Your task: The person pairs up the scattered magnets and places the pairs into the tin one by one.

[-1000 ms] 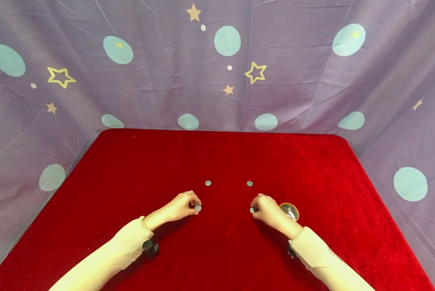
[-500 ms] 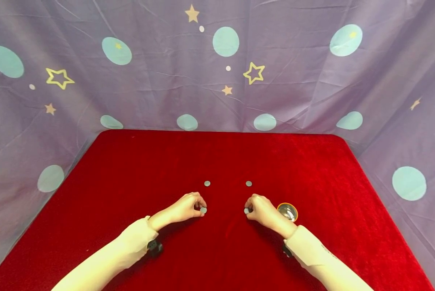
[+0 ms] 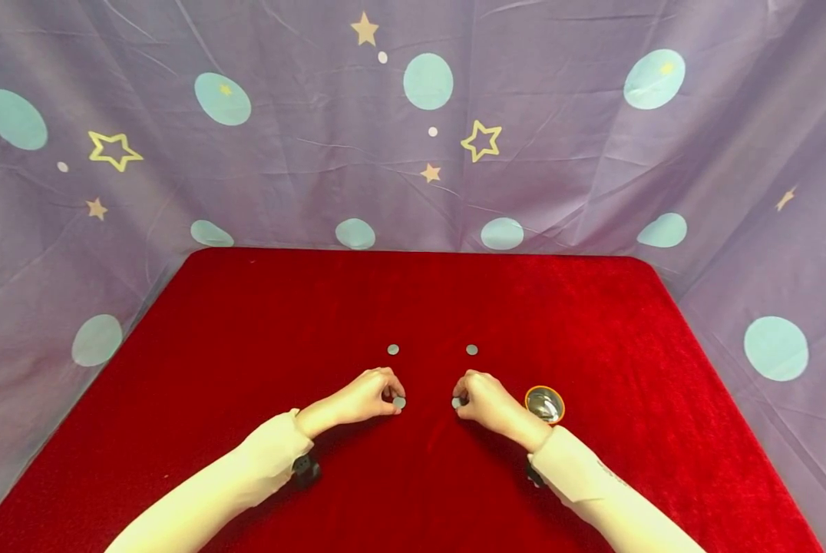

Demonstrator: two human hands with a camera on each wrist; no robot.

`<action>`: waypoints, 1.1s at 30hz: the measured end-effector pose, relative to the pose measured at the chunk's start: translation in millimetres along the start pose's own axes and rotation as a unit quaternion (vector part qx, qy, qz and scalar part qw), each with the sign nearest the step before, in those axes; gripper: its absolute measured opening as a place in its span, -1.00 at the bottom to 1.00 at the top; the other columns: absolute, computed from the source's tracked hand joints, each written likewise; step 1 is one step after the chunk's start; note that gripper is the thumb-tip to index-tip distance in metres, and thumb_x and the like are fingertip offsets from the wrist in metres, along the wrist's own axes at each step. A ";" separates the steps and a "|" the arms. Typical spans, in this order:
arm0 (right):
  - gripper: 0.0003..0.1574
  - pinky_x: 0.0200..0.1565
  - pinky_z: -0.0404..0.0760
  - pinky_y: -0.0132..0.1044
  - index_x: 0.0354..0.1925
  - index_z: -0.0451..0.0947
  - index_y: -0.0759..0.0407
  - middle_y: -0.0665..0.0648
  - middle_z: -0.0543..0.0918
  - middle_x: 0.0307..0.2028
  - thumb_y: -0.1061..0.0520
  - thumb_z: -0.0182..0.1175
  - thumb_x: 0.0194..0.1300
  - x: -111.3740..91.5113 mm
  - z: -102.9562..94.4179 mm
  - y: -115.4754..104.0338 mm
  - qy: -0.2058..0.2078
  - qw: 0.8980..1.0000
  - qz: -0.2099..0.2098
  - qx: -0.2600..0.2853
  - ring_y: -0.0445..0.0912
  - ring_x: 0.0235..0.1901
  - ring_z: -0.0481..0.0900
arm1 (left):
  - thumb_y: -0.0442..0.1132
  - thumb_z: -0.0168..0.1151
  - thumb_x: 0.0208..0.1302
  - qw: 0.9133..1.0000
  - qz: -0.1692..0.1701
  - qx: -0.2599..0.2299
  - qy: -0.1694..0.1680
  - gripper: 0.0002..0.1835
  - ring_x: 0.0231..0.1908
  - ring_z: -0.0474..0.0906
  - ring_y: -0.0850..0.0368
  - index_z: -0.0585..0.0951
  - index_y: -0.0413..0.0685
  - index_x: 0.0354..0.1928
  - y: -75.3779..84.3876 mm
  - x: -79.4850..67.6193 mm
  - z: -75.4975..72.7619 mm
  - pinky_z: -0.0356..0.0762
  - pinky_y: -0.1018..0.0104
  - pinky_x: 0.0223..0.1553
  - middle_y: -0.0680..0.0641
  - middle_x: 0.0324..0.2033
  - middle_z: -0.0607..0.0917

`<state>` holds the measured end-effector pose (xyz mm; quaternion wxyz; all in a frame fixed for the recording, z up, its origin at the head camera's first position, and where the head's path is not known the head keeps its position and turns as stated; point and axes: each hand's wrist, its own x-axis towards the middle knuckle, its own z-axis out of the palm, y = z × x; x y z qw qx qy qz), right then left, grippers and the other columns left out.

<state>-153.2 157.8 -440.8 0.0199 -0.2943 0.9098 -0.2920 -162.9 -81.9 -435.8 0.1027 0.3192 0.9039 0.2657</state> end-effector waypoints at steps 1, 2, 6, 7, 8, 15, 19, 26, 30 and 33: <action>-0.89 -0.46 0.44 -0.46 -0.50 0.59 0.30 0.02 0.51 -0.52 0.36 0.27 -0.15 0.5 0.3 -0.4 -0.001 1.000 -0.003 -0.002 -0.26 -0.53 0.45 | -0.34 0.35 -0.01 1.000 0.000 0.000 -0.001 -0.82 -0.35 0.49 0.09 0.64 -0.24 -0.32 0.6 0.7 0.4 0.37 0.28 -0.18 -0.05 -0.42 0.58; -0.89 -0.46 0.44 -0.46 -0.50 0.59 0.30 0.02 0.51 -0.52 0.36 0.27 -0.16 0.9 0.6 -0.9 -0.001 1.000 -0.006 -0.004 -0.26 -0.53 0.45 | -0.34 0.35 -0.01 1.000 0.001 0.000 -0.002 -0.83 -0.35 0.49 0.09 0.64 -0.24 -0.32 1.1 1.4 0.8 0.38 0.28 -0.18 -0.05 -0.42 0.58; -0.89 -0.46 0.44 -0.46 -0.50 0.59 0.28 0.01 0.51 -0.52 0.36 0.27 -0.15 2.7 1.9 -3.9 -0.004 1.000 -0.007 -0.004 -0.26 -0.53 0.45 | -0.33 0.35 -0.01 1.000 0.004 0.001 -0.004 -0.84 -0.33 0.48 0.09 0.64 -0.22 -0.33 3.2 4.0 2.6 0.37 0.25 -0.15 -0.04 -0.42 0.58; -0.89 -0.46 0.44 -0.46 -0.50 0.59 0.28 0.01 0.51 -0.52 0.36 0.27 -0.15 3.1 2.3 -4.7 -0.004 1.000 -0.006 -0.004 -0.26 -0.53 0.45 | -0.33 0.35 -0.01 1.000 0.006 0.001 -0.003 -0.84 -0.33 0.48 0.09 0.64 -0.22 -0.34 3.8 4.6 3.0 0.37 0.24 -0.14 -0.04 -0.43 0.58; -0.89 -0.46 0.44 -0.46 -0.50 0.59 0.28 0.01 0.51 -0.51 0.36 0.27 -0.14 3.6 2.6 -5.5 -0.005 1.000 -0.005 -0.004 -0.26 -0.53 0.45 | -0.33 0.35 -0.02 1.000 0.008 0.002 -0.002 -0.85 -0.33 0.48 0.09 0.64 -0.22 -0.35 4.3 5.1 3.4 0.37 0.24 -0.14 -0.04 -0.43 0.58; -0.90 -0.45 0.44 -0.47 -0.49 0.59 0.29 0.01 0.51 -0.50 0.35 0.27 -0.11 7.4 5.8 -10.8 -0.018 1.000 -0.003 0.000 -0.25 -0.52 0.45 | -0.33 0.36 -0.05 1.000 0.018 0.002 0.008 -0.87 -0.36 0.47 0.09 0.65 -0.20 -0.40 7.1 9.0 6.9 0.40 0.33 -0.23 -0.04 -0.46 0.57; -0.89 -0.45 0.43 -0.46 -0.47 0.58 0.29 0.01 0.51 -0.49 0.35 0.27 -0.11 9.5 7.3 -13.7 -0.028 1.000 0.002 0.003 -0.24 -0.51 0.44 | -0.32 0.36 -0.04 1.000 0.018 0.002 0.007 -0.87 -0.37 0.47 0.11 0.65 -0.20 -0.41 8.8 11.5 8.3 0.41 0.38 -0.27 -0.04 -0.47 0.57; -0.91 -0.43 0.44 -0.47 -0.47 0.60 0.28 0.02 0.52 -0.48 0.35 0.27 -0.09 13.0 8.8 -18.4 -0.037 0.999 0.003 0.003 -0.24 -0.50 0.44 | -0.33 0.36 -0.03 1.000 0.019 0.006 -0.009 -0.86 -0.37 0.48 0.12 0.65 -0.22 -0.39 12.7 16.2 10.1 0.41 0.36 -0.22 -0.04 -0.46 0.58; -0.90 -0.44 0.43 -0.47 -0.47 0.60 0.28 0.02 0.52 -0.48 0.35 0.27 -0.09 14.5 10.0 -19.5 -0.039 0.999 -0.003 0.002 -0.24 -0.51 0.43 | -0.34 0.36 -0.04 1.000 0.022 0.003 -0.013 -0.86 -0.38 0.48 0.11 0.65 -0.22 -0.39 14.4 17.8 11.5 0.41 0.35 -0.22 -0.05 -0.46 0.59; -0.90 -0.45 0.42 -0.48 -0.46 0.60 0.27 0.02 0.52 -0.48 0.35 0.26 -0.09 15.2 11.0 -19.8 -0.041 0.999 -0.006 0.001 -0.24 -0.52 0.42 | -0.34 0.36 -0.03 1.000 0.022 0.001 -0.015 -0.87 -0.38 0.48 0.11 0.65 -0.22 -0.39 15.6 18.6 12.0 0.40 0.35 -0.22 -0.05 -0.46 0.58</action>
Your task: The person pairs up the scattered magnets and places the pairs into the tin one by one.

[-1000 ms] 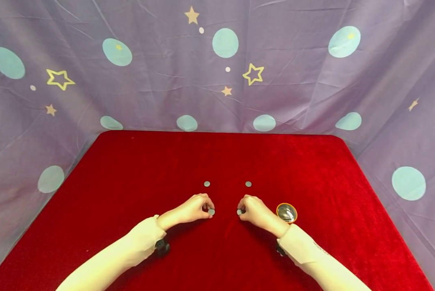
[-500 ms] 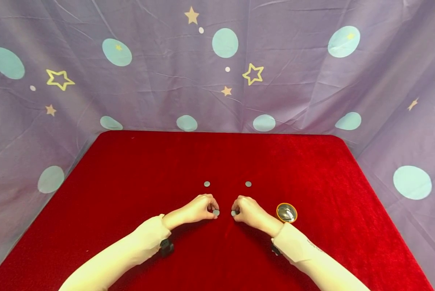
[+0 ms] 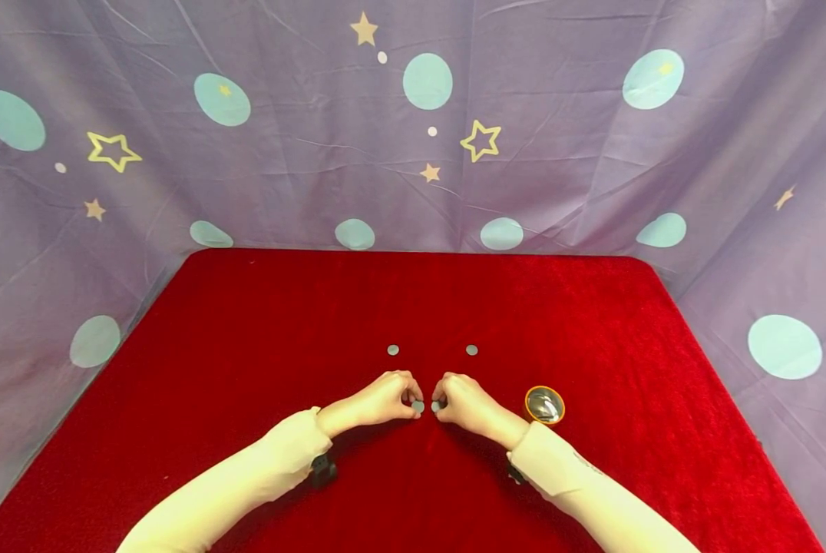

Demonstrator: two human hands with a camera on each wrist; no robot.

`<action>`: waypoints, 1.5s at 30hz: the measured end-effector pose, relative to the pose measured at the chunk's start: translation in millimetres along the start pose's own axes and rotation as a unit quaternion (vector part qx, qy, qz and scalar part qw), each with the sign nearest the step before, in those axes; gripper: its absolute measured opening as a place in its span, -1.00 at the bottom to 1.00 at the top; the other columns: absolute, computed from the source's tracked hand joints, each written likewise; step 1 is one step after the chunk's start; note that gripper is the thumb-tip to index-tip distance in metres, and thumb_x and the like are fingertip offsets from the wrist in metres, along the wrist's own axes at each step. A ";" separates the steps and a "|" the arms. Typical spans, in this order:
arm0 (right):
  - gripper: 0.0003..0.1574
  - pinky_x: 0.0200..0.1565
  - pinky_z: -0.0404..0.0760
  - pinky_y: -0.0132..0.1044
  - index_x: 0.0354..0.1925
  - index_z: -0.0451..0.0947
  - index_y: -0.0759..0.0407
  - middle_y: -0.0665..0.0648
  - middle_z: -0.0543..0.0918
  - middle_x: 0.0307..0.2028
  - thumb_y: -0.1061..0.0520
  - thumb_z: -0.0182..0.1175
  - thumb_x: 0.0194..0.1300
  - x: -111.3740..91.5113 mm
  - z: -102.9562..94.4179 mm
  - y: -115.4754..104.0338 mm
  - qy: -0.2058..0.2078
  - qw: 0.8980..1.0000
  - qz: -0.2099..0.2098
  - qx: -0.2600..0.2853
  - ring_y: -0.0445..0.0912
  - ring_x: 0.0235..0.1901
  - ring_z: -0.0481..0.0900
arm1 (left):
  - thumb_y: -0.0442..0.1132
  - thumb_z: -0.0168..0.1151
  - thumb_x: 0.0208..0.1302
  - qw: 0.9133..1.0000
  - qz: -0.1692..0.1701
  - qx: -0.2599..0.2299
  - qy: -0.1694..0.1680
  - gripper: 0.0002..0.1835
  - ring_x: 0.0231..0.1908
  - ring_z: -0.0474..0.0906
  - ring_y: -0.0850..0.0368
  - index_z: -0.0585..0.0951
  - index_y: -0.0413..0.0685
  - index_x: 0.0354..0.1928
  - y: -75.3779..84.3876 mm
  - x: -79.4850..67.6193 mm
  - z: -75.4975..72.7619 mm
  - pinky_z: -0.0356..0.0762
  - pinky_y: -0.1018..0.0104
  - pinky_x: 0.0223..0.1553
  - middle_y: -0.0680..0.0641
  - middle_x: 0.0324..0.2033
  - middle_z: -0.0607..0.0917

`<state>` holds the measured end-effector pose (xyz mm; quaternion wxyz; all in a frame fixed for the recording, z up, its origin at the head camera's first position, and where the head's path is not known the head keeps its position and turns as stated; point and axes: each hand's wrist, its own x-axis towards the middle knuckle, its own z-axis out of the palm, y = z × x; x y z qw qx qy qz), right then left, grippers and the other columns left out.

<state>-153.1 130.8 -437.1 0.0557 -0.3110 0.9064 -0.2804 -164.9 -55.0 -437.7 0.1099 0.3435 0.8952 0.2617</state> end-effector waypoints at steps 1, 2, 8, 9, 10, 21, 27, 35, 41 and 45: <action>-0.90 -0.45 0.41 -0.48 -0.46 0.60 0.27 0.02 0.52 -0.47 0.35 0.26 -0.08 0.0 0.4 -0.1 -0.002 1.000 0.000 0.001 -0.24 -0.52 0.42 | -0.34 0.36 -0.03 1.000 -0.001 -0.001 -0.001 -0.87 -0.39 0.48 0.11 0.65 -0.22 -0.39 0.2 0.2 0.2 0.40 0.36 -0.22 -0.05 -0.46 0.58; -0.90 -0.46 0.41 -0.48 -0.46 0.60 0.27 0.02 0.51 -0.47 0.35 0.26 -0.08 0.1 0.5 -0.3 -0.004 1.000 0.002 0.001 -0.24 -0.52 0.42 | -0.34 0.36 -0.03 1.000 -0.001 -0.002 -0.002 -0.87 -0.39 0.48 0.12 0.65 -0.22 -0.39 0.5 0.4 0.4 0.39 0.35 -0.21 -0.05 -0.46 0.58; -0.89 -0.46 0.39 -0.49 -0.45 0.61 0.27 0.01 0.50 -0.48 0.35 0.25 -0.08 0.8 0.2 -2.2 -0.013 1.000 0.013 0.008 -0.27 -0.52 0.39 | -0.33 0.36 -0.03 1.000 -0.003 -0.003 -0.004 -0.87 -0.38 0.47 0.11 0.65 -0.21 -0.39 1.0 2.6 1.7 0.39 0.35 -0.22 -0.05 -0.46 0.59; -0.90 -0.46 0.38 -0.50 -0.46 0.61 0.27 0.01 0.50 -0.48 0.35 0.25 -0.09 1.0 0.2 -2.5 -0.013 1.000 0.013 0.008 -0.28 -0.53 0.38 | -0.33 0.36 -0.03 1.000 -0.002 -0.004 -0.003 -0.86 -0.38 0.47 0.11 0.65 -0.21 -0.39 1.1 2.9 1.8 0.39 0.36 -0.23 -0.05 -0.46 0.59; -0.90 -0.46 0.38 -0.50 -0.46 0.61 0.26 0.01 0.50 -0.49 0.35 0.25 -0.09 1.1 0.1 -2.8 -0.013 1.000 0.011 0.006 -0.28 -0.53 0.37 | -0.33 0.36 -0.03 1.000 -0.001 -0.004 -0.002 -0.86 -0.38 0.47 0.11 0.65 -0.22 -0.39 1.1 3.3 2.1 0.39 0.37 -0.25 -0.06 -0.46 0.59; -0.90 -0.46 0.37 -0.50 -0.47 0.61 0.26 0.01 0.50 -0.49 0.35 0.26 -0.10 2.0 1.1 -4.1 -0.014 1.000 0.010 0.007 -0.28 -0.52 0.37 | -0.32 0.37 -0.04 1.000 -0.003 0.000 -0.004 -0.86 -0.41 0.43 0.16 0.65 -0.20 -0.40 4.1 3.3 2.1 0.34 0.37 -0.24 -0.04 -0.48 0.58; -0.88 -0.44 0.40 -0.50 -0.45 0.62 0.27 0.01 0.52 -0.48 0.33 0.28 -0.10 0.3 1.2 -3.4 -0.007 1.000 0.002 0.005 -0.26 -0.51 0.41 | -0.29 0.37 -0.02 1.000 -0.013 0.012 -0.016 -0.83 -0.40 0.40 0.20 0.63 -0.18 -0.35 4.4 2.9 2.0 0.33 0.46 -0.31 -0.01 -0.46 0.55; -0.86 -0.42 0.47 -0.48 -0.40 0.61 0.30 0.06 0.56 -0.45 0.32 0.29 -0.05 -6.8 -5.0 -0.3 0.002 1.000 -0.004 0.030 -0.20 -0.49 0.52 | -0.29 0.34 0.02 1.000 -0.010 0.002 -0.028 -0.80 -0.35 0.48 0.15 0.61 -0.19 -0.28 6.0 0.8 -3.0 0.41 0.48 -0.31 -0.05 -0.39 0.55; -0.83 -0.41 0.51 -0.41 -0.36 0.59 0.32 0.08 0.58 -0.45 0.30 0.30 -0.03 -17.9 -12.6 3.2 0.020 0.999 -0.020 0.044 -0.16 -0.48 0.54 | -0.31 0.25 0.12 0.999 -0.005 -0.022 -0.029 -0.83 -0.31 0.52 0.10 0.59 -0.20 -0.24 10.4 -1.6 -6.1 0.46 0.46 -0.27 -0.07 -0.33 0.56; -0.82 -0.38 0.53 -0.36 -0.31 0.59 0.33 0.09 0.58 -0.41 0.28 0.29 0.04 -27.7 -18.1 5.7 0.028 0.998 -0.012 0.060 -0.14 -0.45 0.54 | -0.31 0.22 0.15 0.999 0.003 -0.024 -0.032 -0.84 -0.29 0.53 0.08 0.58 -0.20 -0.22 13.9 -1.9 -5.7 0.46 0.46 -0.25 -0.08 -0.31 0.56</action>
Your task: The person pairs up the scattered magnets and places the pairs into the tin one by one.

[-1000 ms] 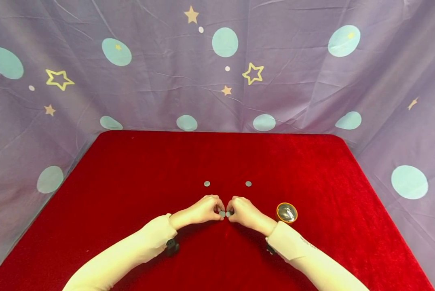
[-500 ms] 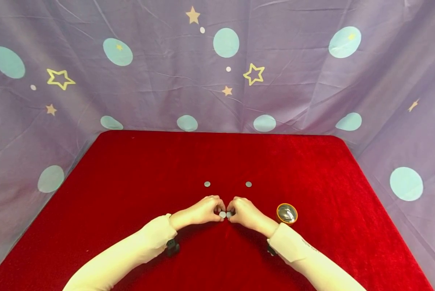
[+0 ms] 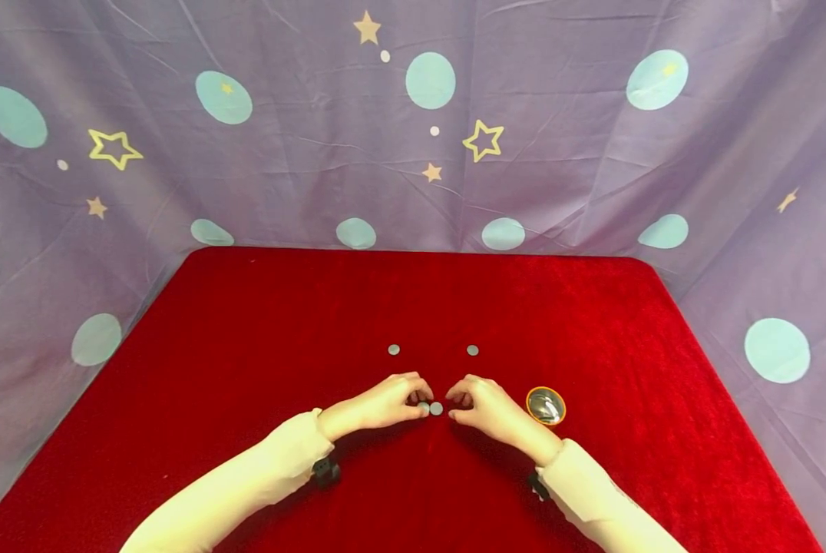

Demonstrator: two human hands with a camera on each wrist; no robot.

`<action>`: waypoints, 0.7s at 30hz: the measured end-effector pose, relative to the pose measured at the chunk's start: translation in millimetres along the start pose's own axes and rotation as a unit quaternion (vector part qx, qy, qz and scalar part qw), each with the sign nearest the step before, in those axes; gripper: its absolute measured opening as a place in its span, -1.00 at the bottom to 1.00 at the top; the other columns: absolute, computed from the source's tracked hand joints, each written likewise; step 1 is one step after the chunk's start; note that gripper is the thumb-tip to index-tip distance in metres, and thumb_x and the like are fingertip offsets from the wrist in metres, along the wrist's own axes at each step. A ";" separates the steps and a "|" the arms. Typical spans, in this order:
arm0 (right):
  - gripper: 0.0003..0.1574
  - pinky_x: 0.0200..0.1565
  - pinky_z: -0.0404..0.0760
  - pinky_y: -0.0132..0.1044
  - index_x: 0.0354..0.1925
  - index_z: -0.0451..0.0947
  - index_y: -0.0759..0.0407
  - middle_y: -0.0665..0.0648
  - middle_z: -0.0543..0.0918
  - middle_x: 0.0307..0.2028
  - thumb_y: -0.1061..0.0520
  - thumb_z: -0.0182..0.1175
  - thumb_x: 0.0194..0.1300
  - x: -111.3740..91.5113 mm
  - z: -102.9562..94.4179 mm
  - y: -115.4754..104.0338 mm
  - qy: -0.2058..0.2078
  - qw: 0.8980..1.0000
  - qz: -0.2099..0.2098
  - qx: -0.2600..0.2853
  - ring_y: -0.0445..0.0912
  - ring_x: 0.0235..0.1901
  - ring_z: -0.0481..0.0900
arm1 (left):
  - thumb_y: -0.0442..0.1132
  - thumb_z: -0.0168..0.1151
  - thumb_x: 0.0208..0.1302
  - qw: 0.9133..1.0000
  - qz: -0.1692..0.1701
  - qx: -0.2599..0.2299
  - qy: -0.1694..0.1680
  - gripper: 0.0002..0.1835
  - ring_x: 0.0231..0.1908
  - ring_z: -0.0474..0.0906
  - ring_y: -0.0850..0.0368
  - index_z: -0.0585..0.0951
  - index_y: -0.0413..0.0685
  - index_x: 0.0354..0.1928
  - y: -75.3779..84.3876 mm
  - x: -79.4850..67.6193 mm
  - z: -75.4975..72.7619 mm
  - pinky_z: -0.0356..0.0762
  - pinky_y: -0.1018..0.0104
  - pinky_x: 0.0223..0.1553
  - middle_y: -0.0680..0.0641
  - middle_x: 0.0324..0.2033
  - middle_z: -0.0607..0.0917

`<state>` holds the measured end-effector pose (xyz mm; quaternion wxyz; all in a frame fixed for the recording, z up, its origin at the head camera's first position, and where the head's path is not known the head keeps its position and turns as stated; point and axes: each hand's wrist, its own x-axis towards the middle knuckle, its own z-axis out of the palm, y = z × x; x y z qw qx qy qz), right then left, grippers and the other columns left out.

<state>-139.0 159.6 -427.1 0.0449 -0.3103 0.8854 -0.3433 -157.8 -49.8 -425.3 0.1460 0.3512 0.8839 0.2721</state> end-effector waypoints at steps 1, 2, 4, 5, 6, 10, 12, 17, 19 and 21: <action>-0.81 -0.37 0.53 -0.35 -0.30 0.59 0.33 0.09 0.58 -0.41 0.28 0.29 0.04 -2.5 -1.3 0.2 0.004 1.000 0.002 0.003 -0.14 -0.44 0.54 | -0.31 0.21 0.16 1.000 0.001 0.003 -0.001 -0.84 -0.28 0.52 0.08 0.58 -0.20 -0.21 0.5 0.2 0.5 0.46 0.45 -0.24 -0.08 -0.30 0.57; -0.81 -0.37 0.54 -0.35 -0.30 0.59 0.32 0.09 0.59 -0.40 0.27 0.28 0.05 -5.0 -2.6 0.6 0.009 1.000 0.005 0.006 -0.14 -0.44 0.53 | -0.31 0.20 0.16 1.000 0.001 0.007 -0.001 -0.83 -0.27 0.52 0.08 0.58 -0.20 -0.20 1.2 0.3 0.9 0.45 0.45 -0.23 -0.08 -0.30 0.57; -0.81 -0.36 0.54 -0.35 -0.28 0.59 0.32 0.09 0.59 -0.39 0.27 0.28 0.05 -10.0 -5.0 1.8 0.020 1.000 0.006 0.009 -0.14 -0.43 0.53 | -0.30 0.19 0.17 1.000 0.002 0.015 -0.001 -0.82 -0.27 0.50 0.10 0.58 -0.20 -0.19 2.0 0.6 2.0 0.44 0.44 -0.21 -0.08 -0.29 0.57; -0.81 -0.36 0.54 -0.35 -0.28 0.59 0.31 0.09 0.60 -0.39 0.27 0.28 0.05 -12.5 -6.0 2.5 0.027 1.000 0.008 0.010 -0.15 -0.43 0.53 | -0.30 0.19 0.17 1.000 0.002 0.020 -0.001 -0.82 -0.27 0.49 0.11 0.58 -0.19 -0.18 2.2 1.0 2.6 0.43 0.45 -0.21 -0.07 -0.30 0.57; -0.81 -0.36 0.55 -0.34 -0.29 0.59 0.31 0.09 0.60 -0.38 0.27 0.28 0.05 -15.1 -7.3 3.1 0.034 0.999 0.008 0.011 -0.16 -0.43 0.53 | -0.29 0.20 0.17 1.000 0.001 0.024 -0.001 -0.81 -0.27 0.48 0.12 0.58 -0.19 -0.18 2.4 1.4 3.4 0.42 0.45 -0.21 -0.06 -0.30 0.57; -0.80 -0.34 0.56 -0.32 -0.26 0.58 0.31 0.10 0.60 -0.37 0.26 0.27 0.08 -25.6 -13.2 5.1 0.053 0.998 0.016 0.018 -0.19 -0.41 0.53 | -0.26 0.23 0.15 0.999 -0.006 0.036 -0.004 -0.79 -0.31 0.43 0.18 0.59 -0.17 -0.17 2.8 3.7 6.9 0.39 0.48 -0.23 -0.03 -0.30 0.53; -0.79 -0.33 0.56 -0.32 -0.24 0.58 0.32 0.10 0.60 -0.35 0.26 0.25 0.10 -30.7 -17.0 4.8 0.052 0.998 0.028 0.026 -0.21 -0.39 0.53 | -0.24 0.25 0.14 0.999 -0.012 0.044 -0.006 -0.77 -0.31 0.40 0.19 0.59 -0.16 -0.17 3.0 5.1 8.7 0.37 0.48 -0.23 -0.02 -0.30 0.51; -0.77 -0.32 0.56 -0.33 -0.21 0.57 0.32 0.12 0.60 -0.32 0.26 0.24 0.12 -41.8 -24.8 5.0 0.058 0.997 0.043 0.030 -0.26 -0.38 0.52 | -0.19 0.30 0.10 0.998 -0.018 0.066 -0.009 -0.75 -0.31 0.35 0.21 0.58 -0.15 -0.19 2.3 9.1 13.2 0.35 0.48 -0.23 0.00 -0.33 0.47; -0.78 -0.36 0.56 -0.35 -0.23 0.58 0.32 0.11 0.61 -0.35 0.27 0.26 0.09 -45.5 -26.2 6.0 0.071 0.997 0.036 0.025 -0.30 -0.40 0.51 | -0.18 0.31 0.09 0.997 -0.016 0.072 -0.008 -0.76 -0.32 0.34 0.21 0.57 -0.13 -0.22 2.0 10.5 14.1 0.34 0.48 -0.25 0.01 -0.35 0.45; -0.79 -0.40 0.56 -0.37 -0.25 0.58 0.31 0.10 0.61 -0.39 0.30 0.27 0.07 -48.7 -27.2 6.8 0.082 0.996 0.028 0.024 -0.34 -0.41 0.51 | -0.18 0.32 0.08 0.997 -0.014 0.077 -0.006 -0.77 -0.33 0.33 0.21 0.54 -0.10 -0.25 1.6 11.6 14.5 0.33 0.48 -0.26 0.02 -0.37 0.43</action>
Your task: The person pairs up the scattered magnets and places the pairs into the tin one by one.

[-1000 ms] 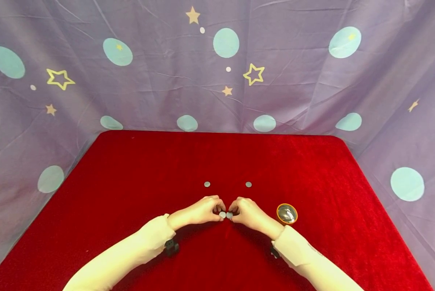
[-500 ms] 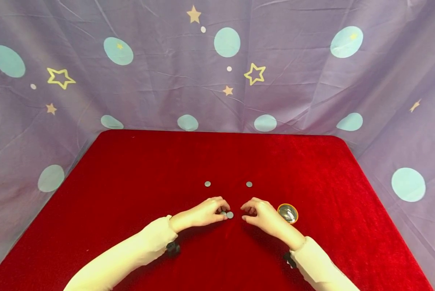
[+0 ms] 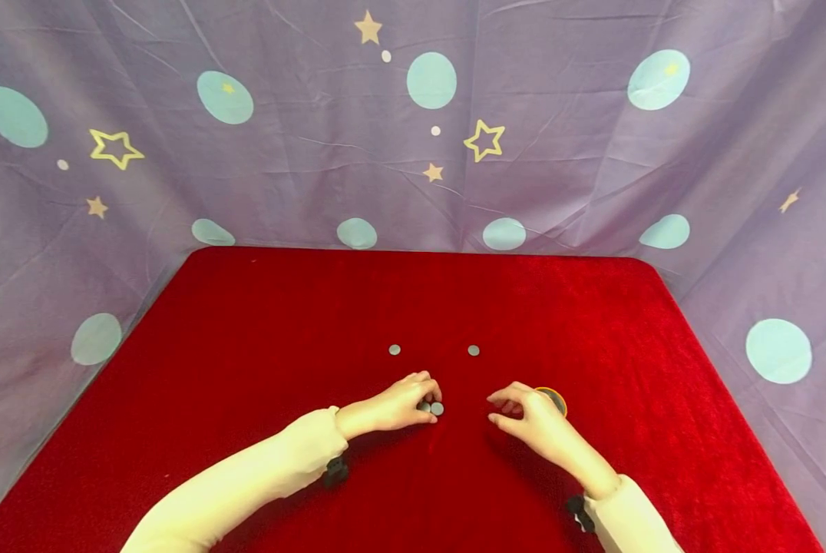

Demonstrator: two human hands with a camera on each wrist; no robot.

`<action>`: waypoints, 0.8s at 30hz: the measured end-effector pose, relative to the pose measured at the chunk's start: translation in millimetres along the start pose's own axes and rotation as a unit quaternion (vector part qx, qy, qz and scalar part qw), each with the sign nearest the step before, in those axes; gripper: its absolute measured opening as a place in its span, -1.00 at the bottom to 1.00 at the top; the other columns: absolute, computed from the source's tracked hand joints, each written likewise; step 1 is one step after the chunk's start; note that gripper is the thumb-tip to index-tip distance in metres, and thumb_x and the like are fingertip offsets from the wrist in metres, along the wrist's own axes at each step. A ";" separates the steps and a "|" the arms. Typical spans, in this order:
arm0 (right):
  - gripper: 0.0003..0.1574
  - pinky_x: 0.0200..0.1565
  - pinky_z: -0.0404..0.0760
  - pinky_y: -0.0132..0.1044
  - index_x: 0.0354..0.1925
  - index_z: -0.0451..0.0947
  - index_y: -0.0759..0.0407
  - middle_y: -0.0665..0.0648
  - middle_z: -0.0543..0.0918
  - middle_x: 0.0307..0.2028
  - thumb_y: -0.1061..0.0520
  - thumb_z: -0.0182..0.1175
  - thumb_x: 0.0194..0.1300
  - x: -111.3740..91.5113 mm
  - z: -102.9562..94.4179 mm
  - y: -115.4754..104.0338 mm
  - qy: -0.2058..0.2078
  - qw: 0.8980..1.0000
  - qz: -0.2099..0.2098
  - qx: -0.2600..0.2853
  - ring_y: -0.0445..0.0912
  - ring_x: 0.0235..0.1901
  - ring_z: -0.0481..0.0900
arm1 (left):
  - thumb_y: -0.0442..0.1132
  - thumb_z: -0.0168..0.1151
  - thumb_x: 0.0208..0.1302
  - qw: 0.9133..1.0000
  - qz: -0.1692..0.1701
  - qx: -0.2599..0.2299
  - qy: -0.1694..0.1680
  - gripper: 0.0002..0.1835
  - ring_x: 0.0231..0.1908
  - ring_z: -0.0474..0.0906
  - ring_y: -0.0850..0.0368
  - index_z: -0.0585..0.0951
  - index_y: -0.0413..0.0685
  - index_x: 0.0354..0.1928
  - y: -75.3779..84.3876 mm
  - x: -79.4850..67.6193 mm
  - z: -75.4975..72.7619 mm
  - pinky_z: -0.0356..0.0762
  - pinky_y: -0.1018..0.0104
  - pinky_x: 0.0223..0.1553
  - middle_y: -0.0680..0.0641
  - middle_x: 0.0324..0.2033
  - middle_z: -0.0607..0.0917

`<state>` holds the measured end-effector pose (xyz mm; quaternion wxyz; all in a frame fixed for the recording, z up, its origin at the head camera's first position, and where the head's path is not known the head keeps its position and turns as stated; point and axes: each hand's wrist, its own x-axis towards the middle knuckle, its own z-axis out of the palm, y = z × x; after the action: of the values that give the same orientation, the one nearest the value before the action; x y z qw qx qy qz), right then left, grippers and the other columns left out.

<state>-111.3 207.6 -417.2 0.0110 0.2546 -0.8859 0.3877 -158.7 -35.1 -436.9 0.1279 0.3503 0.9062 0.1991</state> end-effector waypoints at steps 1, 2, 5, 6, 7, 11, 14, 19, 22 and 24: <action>-0.79 -0.41 0.55 -0.39 -0.25 0.58 0.31 0.09 0.61 -0.40 0.30 0.28 0.06 -1.4 -0.8 0.3 0.005 1.000 -0.002 -0.001 -0.35 -0.42 0.50 | -0.18 0.32 0.08 1.000 0.002 0.002 0.001 -0.77 -0.33 0.33 0.21 0.53 -0.09 -0.26 -0.1 0.5 0.0 0.32 0.48 -0.27 0.02 -0.38 0.43; -0.79 -0.42 0.55 -0.39 -0.26 0.59 0.31 0.09 0.61 -0.41 0.31 0.28 0.05 -2.8 -1.6 0.6 0.010 1.000 -0.005 -0.001 -0.36 -0.42 0.49 | -0.18 0.32 0.08 1.000 0.004 0.002 0.002 -0.78 -0.33 0.34 0.20 0.52 -0.09 -0.27 -0.1 0.7 -0.2 0.33 0.47 -0.27 0.01 -0.38 0.43; -0.79 -0.40 0.54 -0.39 -0.25 0.59 0.28 0.08 0.60 -0.40 0.29 0.28 0.06 -7.3 -4.5 0.5 0.017 1.000 -0.002 -0.002 -0.37 -0.41 0.49 | -0.19 0.30 0.10 1.000 0.014 0.004 -0.005 -0.79 -0.33 0.36 0.19 0.50 -0.07 -0.28 -0.2 1.2 -0.4 0.33 0.46 -0.26 0.01 -0.37 0.44; -0.79 -0.40 0.55 -0.38 -0.24 0.59 0.27 0.08 0.60 -0.39 0.28 0.28 0.07 -8.8 -5.5 0.5 0.020 1.000 -0.001 -0.003 -0.37 -0.41 0.49 | -0.20 0.29 0.12 1.000 0.019 0.008 -0.009 -0.80 -0.33 0.37 0.20 0.49 -0.07 -0.27 0.0 1.2 -0.6 0.33 0.46 -0.26 0.01 -0.37 0.45; -0.79 -0.39 0.55 -0.37 -0.24 0.59 0.26 0.08 0.61 -0.37 0.27 0.28 0.07 -10.5 -6.5 0.5 0.023 1.000 0.000 -0.005 -0.36 -0.40 0.50 | -0.20 0.28 0.13 1.000 0.023 0.011 -0.012 -0.81 -0.33 0.37 0.20 0.49 -0.07 -0.26 0.2 1.1 -0.7 0.34 0.46 -0.26 0.01 -0.36 0.46; -0.78 -0.36 0.58 -0.31 -0.22 0.59 0.23 0.11 0.61 -0.32 0.26 0.28 0.08 -16.3 -10.3 1.5 0.033 0.999 0.004 -0.007 -0.27 -0.36 0.57 | -0.21 0.26 0.15 0.999 0.036 0.030 -0.019 -0.82 -0.33 0.41 0.20 0.50 -0.09 -0.25 1.2 1.3 -1.6 0.36 0.49 -0.26 0.01 -0.36 0.49; -0.76 -0.36 0.59 -0.32 -0.21 0.58 0.24 0.12 0.62 -0.29 0.27 0.28 0.08 -19.4 -13.0 3.2 0.036 0.999 0.009 -0.010 -0.19 -0.34 0.60 | -0.21 0.26 0.14 0.998 0.042 0.041 -0.016 -0.82 -0.35 0.44 0.21 0.53 -0.11 -0.25 1.2 2.0 -2.4 0.38 0.51 -0.29 0.00 -0.36 0.51; -0.72 -0.38 0.59 -0.33 -0.19 0.58 0.22 0.10 0.62 -0.29 0.24 0.31 0.06 -22.9 -18.0 5.3 0.051 0.998 0.015 -0.018 -0.22 -0.34 0.60 | -0.24 0.29 0.11 0.998 0.043 0.033 -0.012 -0.82 -0.39 0.47 0.22 0.57 -0.14 -0.27 0.1 3.9 -3.4 0.39 0.56 -0.35 -0.01 -0.38 0.54; -0.71 -0.40 0.59 -0.32 -0.20 0.59 0.20 0.07 0.62 -0.31 0.26 0.33 0.02 -25.0 -20.4 6.4 0.064 0.998 0.010 -0.023 -0.25 -0.35 0.59 | -0.27 0.32 0.07 0.999 0.045 0.019 -0.012 -0.83 -0.40 0.47 0.24 0.60 -0.16 -0.29 -1.3 5.6 -3.9 0.38 0.59 -0.37 -0.02 -0.40 0.56; -0.71 -0.40 0.58 -0.33 -0.22 0.59 0.20 0.04 0.63 -0.33 0.27 0.34 0.00 -26.5 -21.4 7.5 0.074 0.997 0.008 -0.032 -0.26 -0.37 0.59 | -0.29 0.33 0.03 0.999 0.051 0.014 -0.012 -0.83 -0.42 0.47 0.25 0.61 -0.16 -0.31 -2.4 6.9 -4.0 0.37 0.60 -0.39 -0.01 -0.42 0.56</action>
<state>-95.6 238.4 -413.1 0.0818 0.2180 -0.8967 0.3765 -166.6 -33.1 -435.0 0.1235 0.4000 0.8884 0.1885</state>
